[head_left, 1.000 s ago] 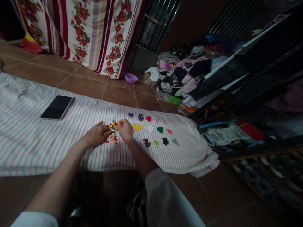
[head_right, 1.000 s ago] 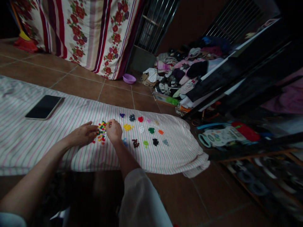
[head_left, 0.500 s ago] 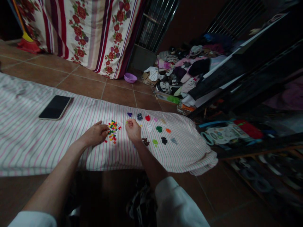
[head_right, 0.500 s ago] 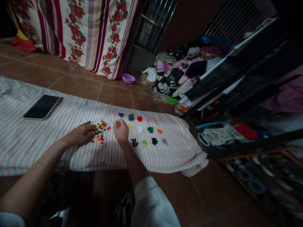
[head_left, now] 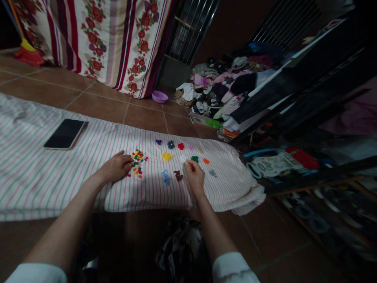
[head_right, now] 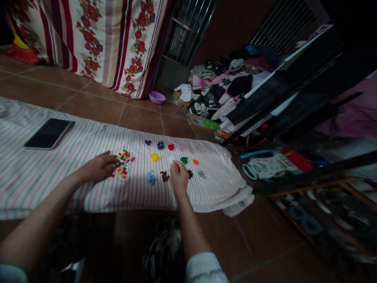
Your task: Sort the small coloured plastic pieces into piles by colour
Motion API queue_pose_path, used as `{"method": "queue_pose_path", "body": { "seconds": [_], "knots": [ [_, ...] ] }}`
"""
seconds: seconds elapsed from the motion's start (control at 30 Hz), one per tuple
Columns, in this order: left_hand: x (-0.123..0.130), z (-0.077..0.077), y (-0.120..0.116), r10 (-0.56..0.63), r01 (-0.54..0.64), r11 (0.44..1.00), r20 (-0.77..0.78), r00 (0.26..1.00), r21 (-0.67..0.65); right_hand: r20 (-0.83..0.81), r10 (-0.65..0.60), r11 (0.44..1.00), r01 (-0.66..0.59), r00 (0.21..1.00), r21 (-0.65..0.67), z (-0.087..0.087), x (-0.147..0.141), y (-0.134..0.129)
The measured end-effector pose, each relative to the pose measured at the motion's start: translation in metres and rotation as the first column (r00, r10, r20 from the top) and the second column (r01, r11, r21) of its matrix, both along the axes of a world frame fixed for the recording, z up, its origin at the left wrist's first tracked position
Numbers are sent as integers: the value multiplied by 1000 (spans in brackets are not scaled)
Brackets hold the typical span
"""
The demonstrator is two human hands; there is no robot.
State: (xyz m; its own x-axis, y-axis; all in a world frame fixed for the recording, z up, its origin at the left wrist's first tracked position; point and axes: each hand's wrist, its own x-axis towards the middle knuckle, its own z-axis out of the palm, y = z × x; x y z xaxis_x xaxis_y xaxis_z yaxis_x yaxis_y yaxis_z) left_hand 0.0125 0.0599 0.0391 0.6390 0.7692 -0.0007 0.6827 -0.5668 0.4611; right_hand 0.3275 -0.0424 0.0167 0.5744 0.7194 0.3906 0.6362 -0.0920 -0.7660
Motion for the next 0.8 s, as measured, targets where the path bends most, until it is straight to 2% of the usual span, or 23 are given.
{"method": "queue_pose_path", "body": {
  "seconds": [0.13,0.27,0.57,0.8],
  "knots": [
    [0,-2,1,-19,19,1000,6,1000,15,17,-56,998,56,998,-35,-10,22,-21],
    [0,-4,2,-11,11,1000,6,1000,20,37,-77,995,79,996,-55,-23,32,-33],
    [-1,-4,3,-3,2,1000,-20,1000,-5,197,-27,996,43,980,-75,-36,31,-39],
    [-4,-5,2,44,-44,999,9,999,5,182,-52,997,61,982,-42,-42,33,-41]
  ]
}}
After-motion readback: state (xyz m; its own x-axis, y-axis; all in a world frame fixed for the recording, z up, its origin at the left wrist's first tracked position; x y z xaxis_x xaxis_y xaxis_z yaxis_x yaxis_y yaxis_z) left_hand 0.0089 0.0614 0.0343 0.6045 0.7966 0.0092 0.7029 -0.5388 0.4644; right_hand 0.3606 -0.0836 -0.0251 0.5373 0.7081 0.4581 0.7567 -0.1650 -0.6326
